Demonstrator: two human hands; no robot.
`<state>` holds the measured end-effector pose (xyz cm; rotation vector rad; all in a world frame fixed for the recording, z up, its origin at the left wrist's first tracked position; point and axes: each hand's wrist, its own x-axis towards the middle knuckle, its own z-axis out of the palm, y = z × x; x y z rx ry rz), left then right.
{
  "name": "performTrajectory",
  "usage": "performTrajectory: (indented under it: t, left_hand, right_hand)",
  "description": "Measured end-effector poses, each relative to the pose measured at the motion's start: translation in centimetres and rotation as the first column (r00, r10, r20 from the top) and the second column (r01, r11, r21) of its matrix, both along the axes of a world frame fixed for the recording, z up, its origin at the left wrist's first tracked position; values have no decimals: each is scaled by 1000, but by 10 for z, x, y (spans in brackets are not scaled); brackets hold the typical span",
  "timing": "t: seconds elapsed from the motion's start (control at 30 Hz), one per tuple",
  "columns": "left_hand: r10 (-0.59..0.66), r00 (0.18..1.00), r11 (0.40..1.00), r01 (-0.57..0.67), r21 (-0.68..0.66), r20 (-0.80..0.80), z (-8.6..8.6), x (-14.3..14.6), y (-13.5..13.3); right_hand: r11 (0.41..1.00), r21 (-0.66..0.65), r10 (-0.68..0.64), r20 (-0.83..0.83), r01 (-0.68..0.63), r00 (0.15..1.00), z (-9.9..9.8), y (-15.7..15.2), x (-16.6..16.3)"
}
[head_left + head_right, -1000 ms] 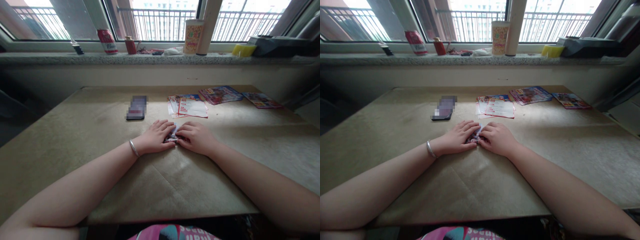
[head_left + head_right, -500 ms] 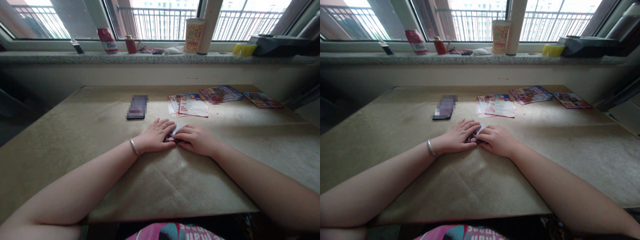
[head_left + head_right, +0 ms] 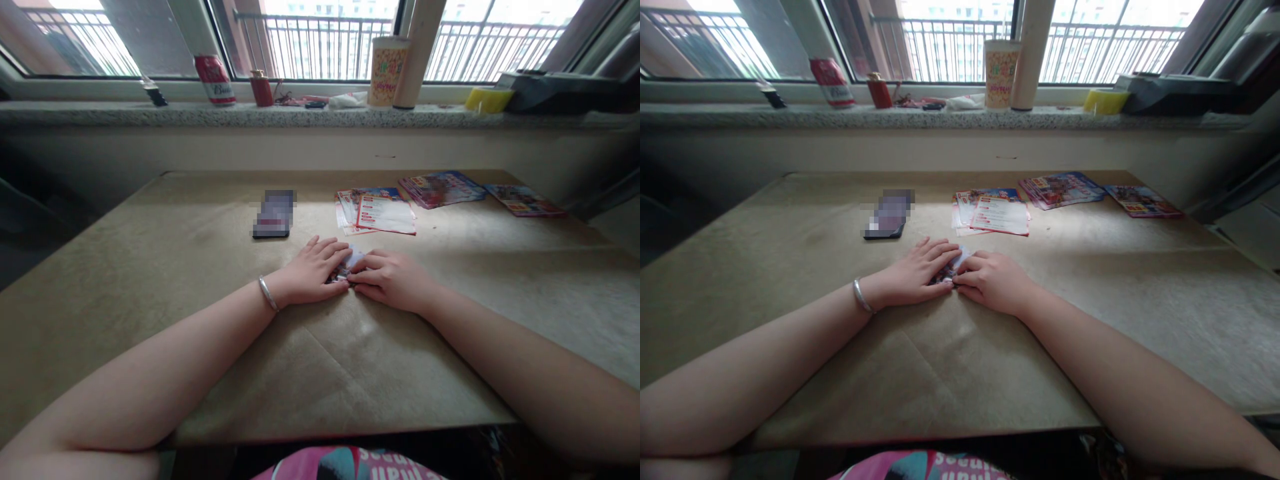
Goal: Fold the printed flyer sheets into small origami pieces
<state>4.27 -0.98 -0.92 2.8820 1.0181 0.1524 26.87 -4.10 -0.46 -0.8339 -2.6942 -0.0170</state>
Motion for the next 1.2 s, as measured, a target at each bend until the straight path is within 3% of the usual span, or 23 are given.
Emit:
performTrajectory:
  t: [0.47,0.63,0.8,1.2]
  left_hand:
    - [28,997,983,-40,178,73,0,1,-3]
    - [-74,987,967,36,250,145,4,3,-1]
    - [-174,970,959,128,253,170,2,5,1]
    - [-163,950,984,139,108,268,-1,0,3]
  right_hand:
    - [996,31,-80,9,80,997,0,6,4]
    - [991,-9,-131,-15,130,991,-5,11,6]
    - [990,-30,-142,-41,141,989,-5,11,6]
    - [985,-61,-163,-63,159,985,-2,9,5]
